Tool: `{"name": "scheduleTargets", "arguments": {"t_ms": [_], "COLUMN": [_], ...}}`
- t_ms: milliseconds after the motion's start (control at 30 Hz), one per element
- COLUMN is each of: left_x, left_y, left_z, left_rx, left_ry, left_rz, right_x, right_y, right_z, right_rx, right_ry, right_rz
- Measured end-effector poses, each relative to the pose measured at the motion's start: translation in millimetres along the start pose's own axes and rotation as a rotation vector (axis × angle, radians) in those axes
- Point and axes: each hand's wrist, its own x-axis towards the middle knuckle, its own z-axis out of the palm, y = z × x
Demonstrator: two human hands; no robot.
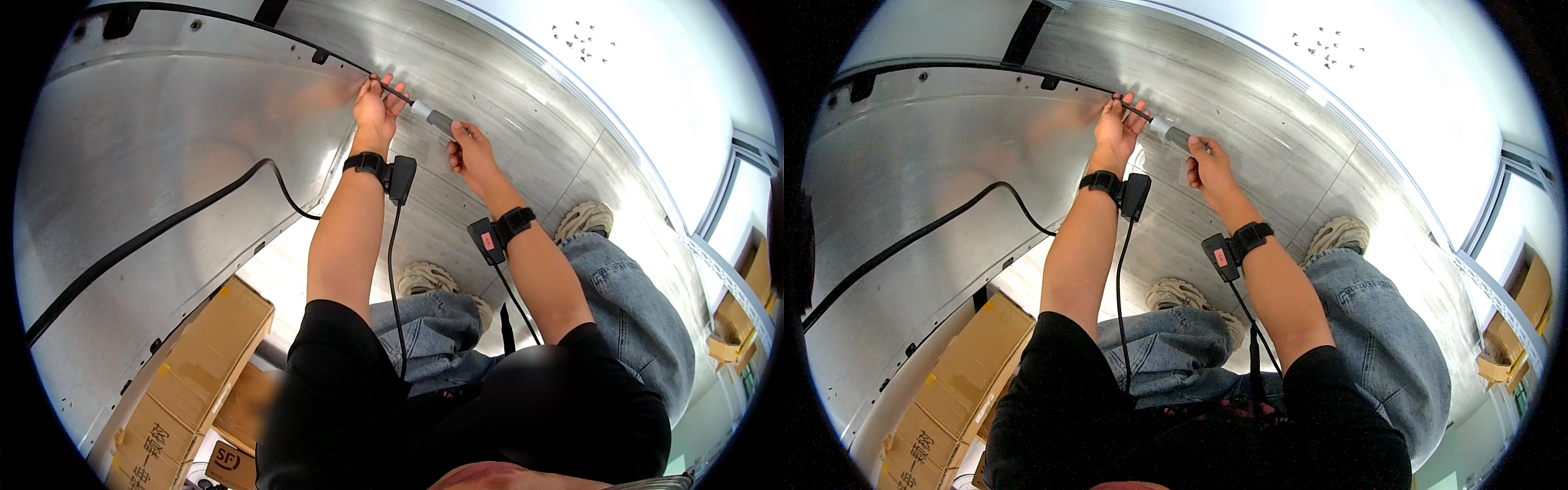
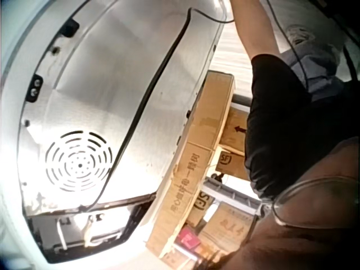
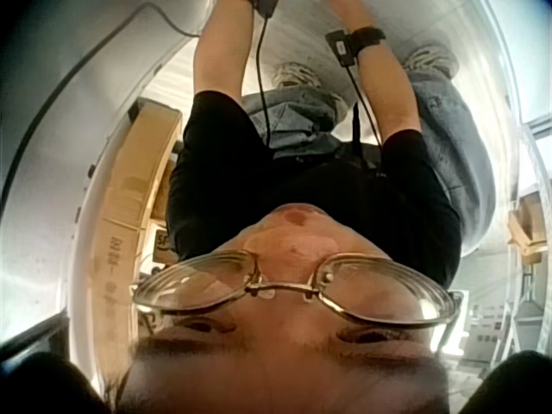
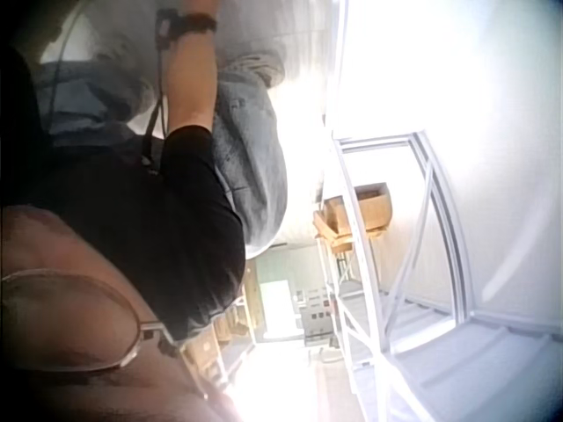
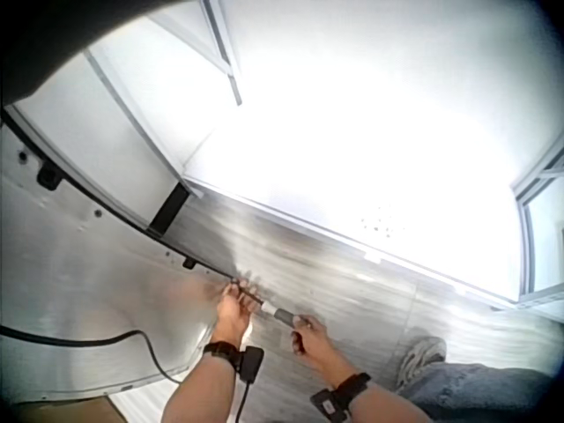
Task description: The person is assembling a white appliance, likely a refrigerator, by securing screws into the back panel using a cordless screwdriver. The person is sitting on the floor in a storage area with cardboard boxes nearby.
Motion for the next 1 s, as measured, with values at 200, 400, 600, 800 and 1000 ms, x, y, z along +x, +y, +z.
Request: {"name": "scheduleTargets", "arguments": {"t_ms": [200, 400, 600, 800, 1000], "left_x": [-2, -3, -1, 4, 6], "left_y": [1, 1, 0, 1, 1], "left_z": [1, 2, 1, 2, 4], "left_rx": [0.012, 0.026, 0.032, 0.119, 0.077], "left_ry": [0.007, 0.035, 0.072, 0.172, 0.177], "left_rz": [0.01, 0.018, 0.029, 0.003, 0.019], "right_x": [2, 6, 18, 33, 31], "right_y": [-3, -7, -11, -5, -15], "right_z": [-2, -5, -9, -16, -21], "right_rx": [0.054, 0.111, 0.02, -0.199, -0.026], "right_ry": [-0.036, -0.05, -0.023, -0.063, -0.157], "right_rz": [0.095, 0.198, 0.199, -0.079, 0.312]}}
